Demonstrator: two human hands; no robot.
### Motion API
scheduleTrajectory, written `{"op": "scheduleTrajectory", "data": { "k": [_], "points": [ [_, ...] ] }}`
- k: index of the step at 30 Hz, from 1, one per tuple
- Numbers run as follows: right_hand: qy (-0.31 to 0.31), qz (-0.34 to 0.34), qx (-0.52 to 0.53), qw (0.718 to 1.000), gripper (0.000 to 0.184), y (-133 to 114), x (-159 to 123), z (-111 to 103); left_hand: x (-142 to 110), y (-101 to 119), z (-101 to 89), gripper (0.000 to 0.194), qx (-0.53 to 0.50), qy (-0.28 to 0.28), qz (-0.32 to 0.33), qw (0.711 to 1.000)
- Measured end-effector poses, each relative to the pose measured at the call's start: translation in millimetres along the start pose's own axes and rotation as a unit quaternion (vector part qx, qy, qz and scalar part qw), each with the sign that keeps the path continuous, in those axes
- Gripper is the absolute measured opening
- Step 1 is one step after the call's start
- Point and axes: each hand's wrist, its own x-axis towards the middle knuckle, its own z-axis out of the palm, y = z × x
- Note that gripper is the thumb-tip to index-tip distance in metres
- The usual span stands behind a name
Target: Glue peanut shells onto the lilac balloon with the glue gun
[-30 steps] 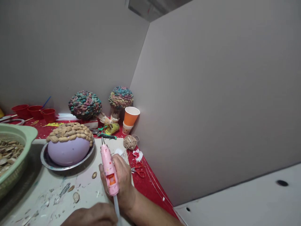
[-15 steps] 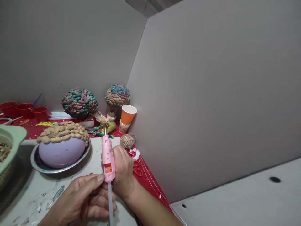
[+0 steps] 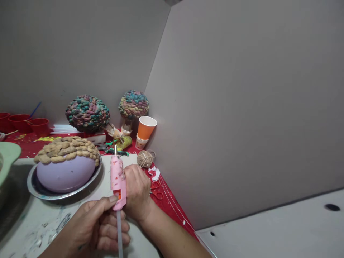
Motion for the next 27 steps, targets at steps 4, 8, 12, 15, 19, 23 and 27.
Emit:
{"op": "scheduleTrajectory", "data": {
  "k": [4, 8, 12, 15, 19, 23, 27],
  "points": [
    [0.004, -0.016, -0.003, 1.0, 0.024, 1.1, 0.9, -0.5, 0.8, 2.7, -0.4, 0.041, 0.034, 0.0, -0.003, 0.999],
    [0.006, -0.026, 0.004, 1.0, 0.023, 2.6, -0.3, -1.3, 0.6, 5.2, -1.3, 0.04, 0.085, -0.007, -0.001, 0.996],
    [-0.002, -0.029, 0.011, 1.0, 0.023, 4.1, -3.9, -0.3, 1.3, 3.9, -1.5, 0.039, 0.117, 0.002, -0.001, 0.993],
    [-0.013, -0.029, 0.013, 0.999, 0.026, 3.5, -5.3, 0.9, 2.4, 1.4, -1.5, 0.041, 0.124, 0.013, -0.004, 0.992],
    [-0.019, -0.024, 0.012, 0.999, 0.03, 0.3, -3.5, 1.4, 4.3, -0.7, -2.0, 0.045, 0.098, 0.009, -0.005, 0.995],
    [-0.012, -0.007, 0.008, 1.0, 0.026, -0.9, -2.7, 1.0, 5.1, -1.3, -1.7, 0.043, -0.023, -0.04, -0.024, 0.999],
    [0.007, 0.006, -0.006, 1.0, 0.018, 4.3, -4.8, 1.2, 4.4, -7.9, 0.4, 0.049, -0.045, -0.082, -0.021, 0.995]
  ]
}}
